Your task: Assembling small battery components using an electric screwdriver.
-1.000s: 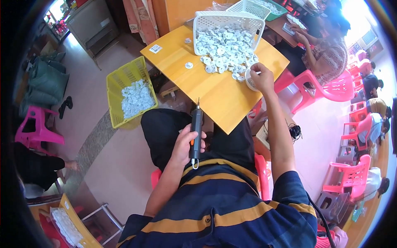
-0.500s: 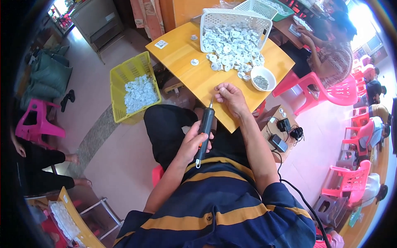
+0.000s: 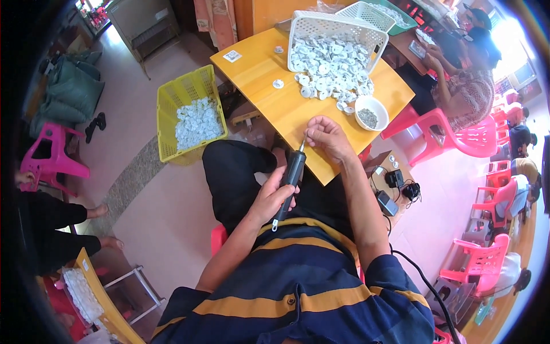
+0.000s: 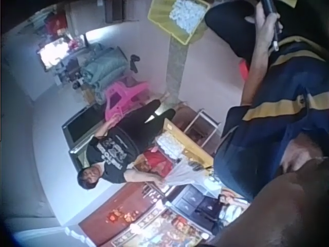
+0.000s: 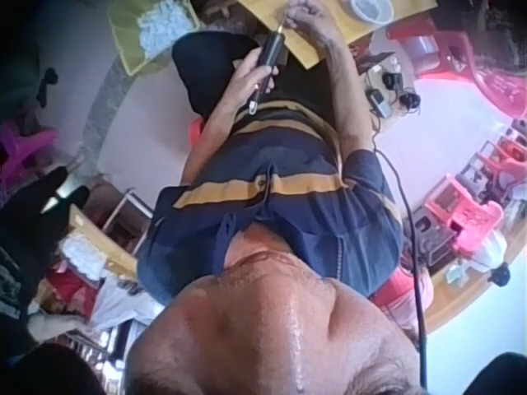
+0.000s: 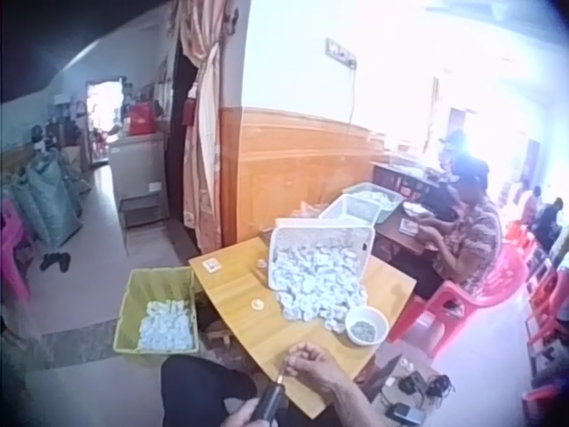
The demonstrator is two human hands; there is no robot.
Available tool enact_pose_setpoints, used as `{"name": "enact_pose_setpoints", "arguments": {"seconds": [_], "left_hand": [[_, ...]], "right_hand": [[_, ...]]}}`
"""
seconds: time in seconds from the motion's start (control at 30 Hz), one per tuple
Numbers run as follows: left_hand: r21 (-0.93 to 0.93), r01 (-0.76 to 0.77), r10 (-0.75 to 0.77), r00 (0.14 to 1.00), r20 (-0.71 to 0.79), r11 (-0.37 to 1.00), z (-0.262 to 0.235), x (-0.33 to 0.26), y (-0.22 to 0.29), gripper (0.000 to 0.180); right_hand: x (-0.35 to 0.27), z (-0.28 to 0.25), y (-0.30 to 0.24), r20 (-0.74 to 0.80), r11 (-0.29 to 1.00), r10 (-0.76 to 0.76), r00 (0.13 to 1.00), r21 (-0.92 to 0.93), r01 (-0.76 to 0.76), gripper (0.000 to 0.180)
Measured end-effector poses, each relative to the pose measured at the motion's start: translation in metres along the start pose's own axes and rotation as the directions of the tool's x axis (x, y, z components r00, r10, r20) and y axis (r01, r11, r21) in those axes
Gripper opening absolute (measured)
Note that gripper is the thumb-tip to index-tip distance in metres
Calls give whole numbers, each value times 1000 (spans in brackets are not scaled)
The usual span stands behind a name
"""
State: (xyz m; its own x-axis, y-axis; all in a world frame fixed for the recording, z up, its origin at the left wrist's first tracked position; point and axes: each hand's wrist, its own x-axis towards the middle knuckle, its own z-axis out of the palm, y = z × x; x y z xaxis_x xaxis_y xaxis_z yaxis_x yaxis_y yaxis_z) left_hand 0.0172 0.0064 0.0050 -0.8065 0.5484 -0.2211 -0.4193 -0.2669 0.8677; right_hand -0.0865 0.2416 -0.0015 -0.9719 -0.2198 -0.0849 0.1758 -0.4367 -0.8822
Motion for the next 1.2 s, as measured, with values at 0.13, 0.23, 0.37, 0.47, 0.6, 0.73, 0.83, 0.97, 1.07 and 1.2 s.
{"name": "enact_pose_setpoints", "arguments": {"seconds": [0.13, 0.23, 0.37, 0.47, 0.6, 0.73, 0.83, 0.97, 1.07, 1.2], "left_hand": [[68, 4, -3, 1000, -16, 998, 0, 1, -1, 48], [119, 22, -18, 999, -37, 993, 1, 0, 1, 49], [212, -3, 11, 999, -35, 977, 0, 0, -1, 51], [260, -11, 19, 999, -29, 966, -1, 0, -3, 52], [331, -24, 31, 999, -15, 943, -5, 4, -12, 52], [348, 27, -34, 999, 14, 937, -5, 2, -6, 52], [66, 142, -147, 987, 63, 988, -4, 0, -2, 53], [13, 60, -61, 997, 55, 998, -3, 1, 0, 54], [-51, 10, -10, 1000, 5, 999, -5, 0, 1, 53], [-138, -37, 26, 996, -84, 990, -9, 1, 3, 51]], "right_hand": [[1, -7, -5, 41, 996, 31, 999, -82, -27, 14], [4, -13, -12, 130, 979, 62, 990, -201, -35, 13], [6, -17, -26, 142, 935, 104, 984, -352, -48, 11], [7, -19, -32, 160, 906, 133, 978, -420, -54, 10], [8, -22, -39, 251, 893, 179, 951, -446, -50, 11], [7, -21, -47, 268, 834, 263, 927, -546, -79, 9], [5, -22, -47, 279, 844, 248, 928, -532, -66, 9], [3, -12, -38, 274, 943, 179, 945, -323, -85, 15], [10, 6, -31, 186, 962, 130, 974, -262, -79, 23], [37, 0, -17, -57, 938, -39, 998, -347, 17, 26]]}}
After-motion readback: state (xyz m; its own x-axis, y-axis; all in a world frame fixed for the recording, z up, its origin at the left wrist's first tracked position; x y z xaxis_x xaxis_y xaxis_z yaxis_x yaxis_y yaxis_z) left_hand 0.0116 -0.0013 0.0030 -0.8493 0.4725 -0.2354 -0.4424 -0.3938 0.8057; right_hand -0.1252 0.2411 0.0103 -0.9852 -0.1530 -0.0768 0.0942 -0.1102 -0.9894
